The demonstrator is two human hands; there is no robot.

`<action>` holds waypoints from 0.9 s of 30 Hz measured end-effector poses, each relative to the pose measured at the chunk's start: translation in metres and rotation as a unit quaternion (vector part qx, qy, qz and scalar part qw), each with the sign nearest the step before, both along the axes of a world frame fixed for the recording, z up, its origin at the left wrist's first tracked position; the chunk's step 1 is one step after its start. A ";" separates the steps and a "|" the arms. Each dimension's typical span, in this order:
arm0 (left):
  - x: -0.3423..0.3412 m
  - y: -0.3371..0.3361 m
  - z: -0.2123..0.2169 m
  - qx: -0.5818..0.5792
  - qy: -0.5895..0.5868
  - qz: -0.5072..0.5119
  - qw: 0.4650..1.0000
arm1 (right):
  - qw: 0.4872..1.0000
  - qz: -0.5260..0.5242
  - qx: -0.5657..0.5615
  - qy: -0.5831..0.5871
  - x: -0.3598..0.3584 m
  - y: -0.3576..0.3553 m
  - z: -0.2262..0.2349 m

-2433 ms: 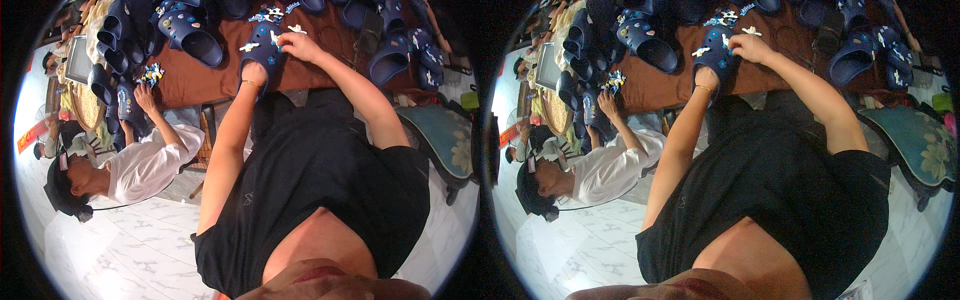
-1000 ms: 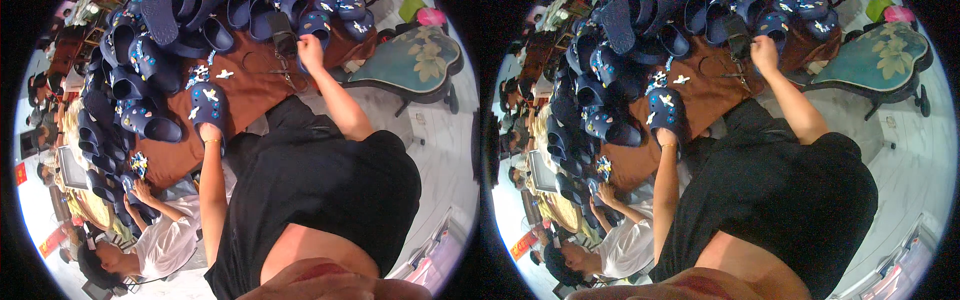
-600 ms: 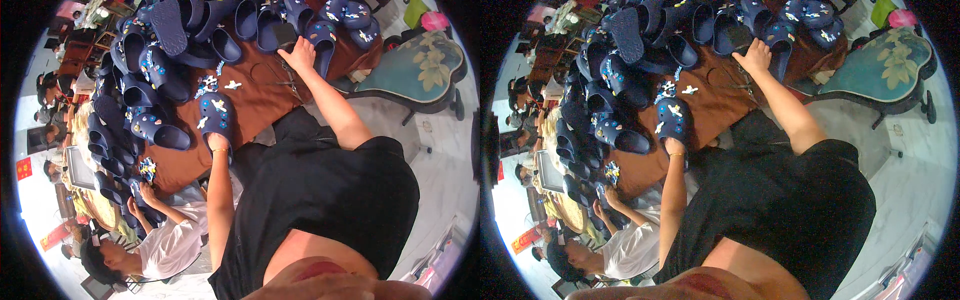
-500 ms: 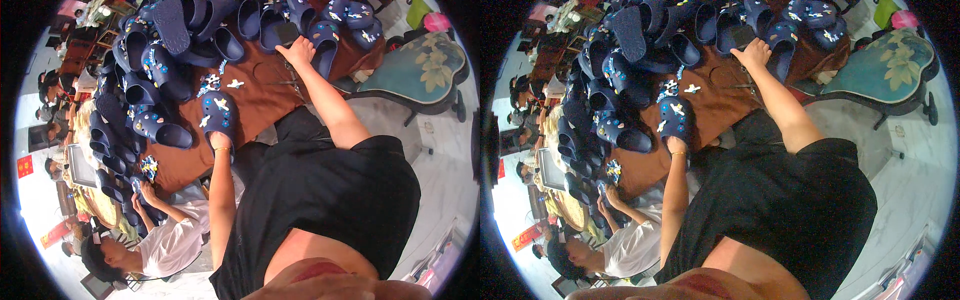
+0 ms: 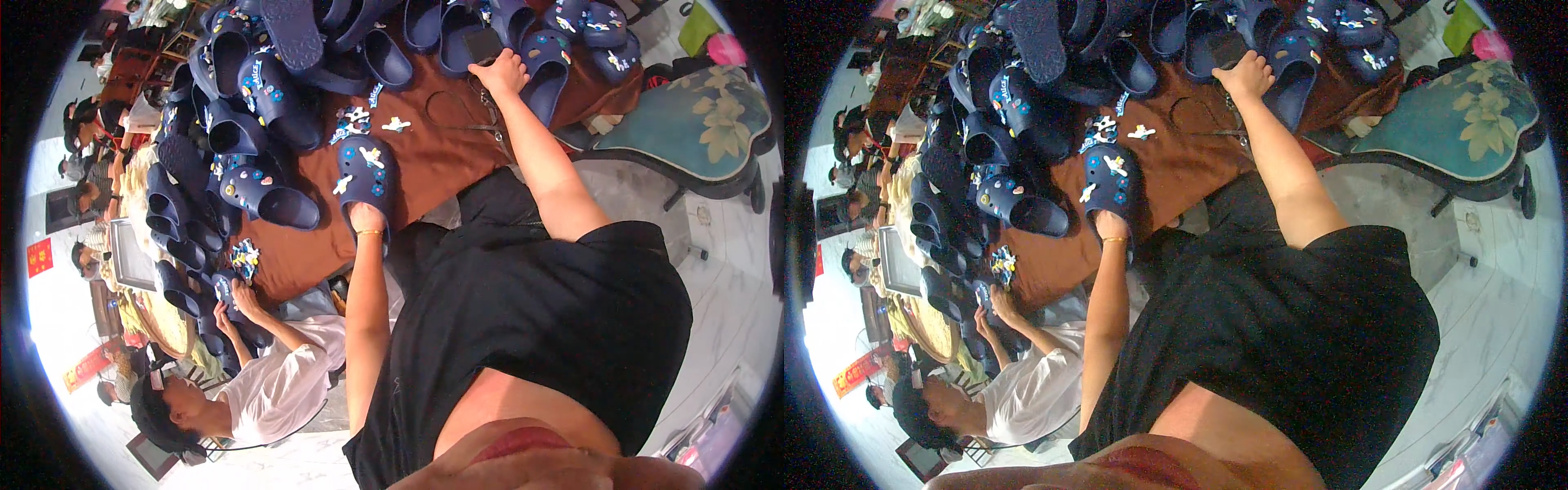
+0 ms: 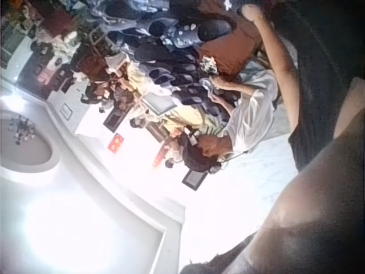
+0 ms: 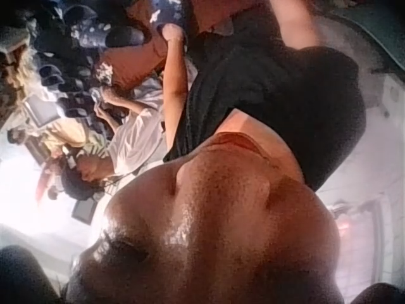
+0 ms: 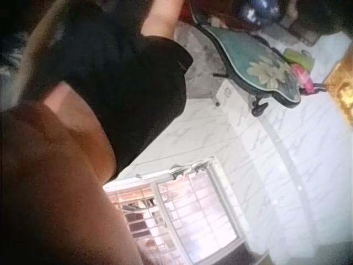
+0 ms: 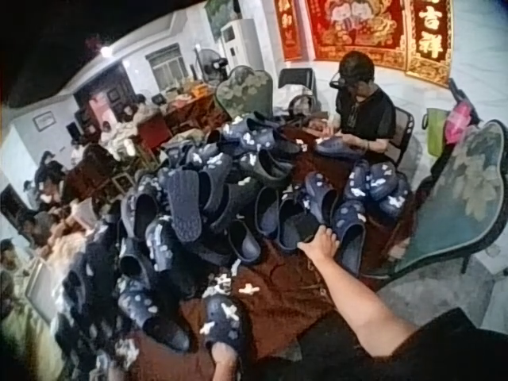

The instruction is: Attaching small decorative charms or pins to the holes of rubber sandals.

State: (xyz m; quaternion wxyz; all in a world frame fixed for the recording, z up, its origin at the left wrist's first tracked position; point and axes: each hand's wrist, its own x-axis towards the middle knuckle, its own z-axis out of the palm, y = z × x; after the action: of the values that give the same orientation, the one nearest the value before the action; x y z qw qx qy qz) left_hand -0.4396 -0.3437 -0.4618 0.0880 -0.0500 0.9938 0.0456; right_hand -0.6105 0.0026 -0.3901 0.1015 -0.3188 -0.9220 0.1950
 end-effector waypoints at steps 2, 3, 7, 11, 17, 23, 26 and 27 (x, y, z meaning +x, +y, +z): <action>0.000 0.000 -0.001 0.002 -0.004 -0.001 1.000 | 1.000 0.000 -0.019 -0.024 -0.001 0.002 -0.002; 0.000 0.001 -0.001 0.002 0.016 -0.002 1.000 | 1.000 0.001 -0.018 -0.023 0.001 0.001 -0.003; -0.001 0.005 0.004 0.008 0.013 0.011 1.000 | 0.996 0.033 0.017 0.086 0.021 -0.006 -0.011; -0.001 0.004 0.001 0.001 0.020 0.012 1.000 | 0.971 0.154 0.088 0.159 0.057 -0.019 -0.018; -0.002 -0.002 -0.009 0.004 0.058 0.018 0.998 | 0.882 0.411 -0.047 0.227 0.111 -0.050 -0.026; -0.004 -0.007 -0.001 0.036 0.100 -0.065 0.992 | 0.800 0.519 -0.291 0.077 0.145 -0.087 -0.011; -0.019 0.020 0.031 0.021 0.178 -0.178 0.967 | 0.774 0.534 -0.338 -0.035 0.152 -0.094 -0.010; -0.024 0.028 0.041 0.019 0.179 -0.178 0.967 | 0.753 0.541 -0.367 -0.074 0.155 -0.098 -0.003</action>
State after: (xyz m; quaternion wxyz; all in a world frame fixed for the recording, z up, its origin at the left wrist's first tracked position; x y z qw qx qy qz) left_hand -0.4632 -0.3157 -0.4203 -0.0835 0.1385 0.9852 0.0562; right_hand -0.4557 -0.0950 -0.3928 -0.2142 0.2067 -0.8029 0.5164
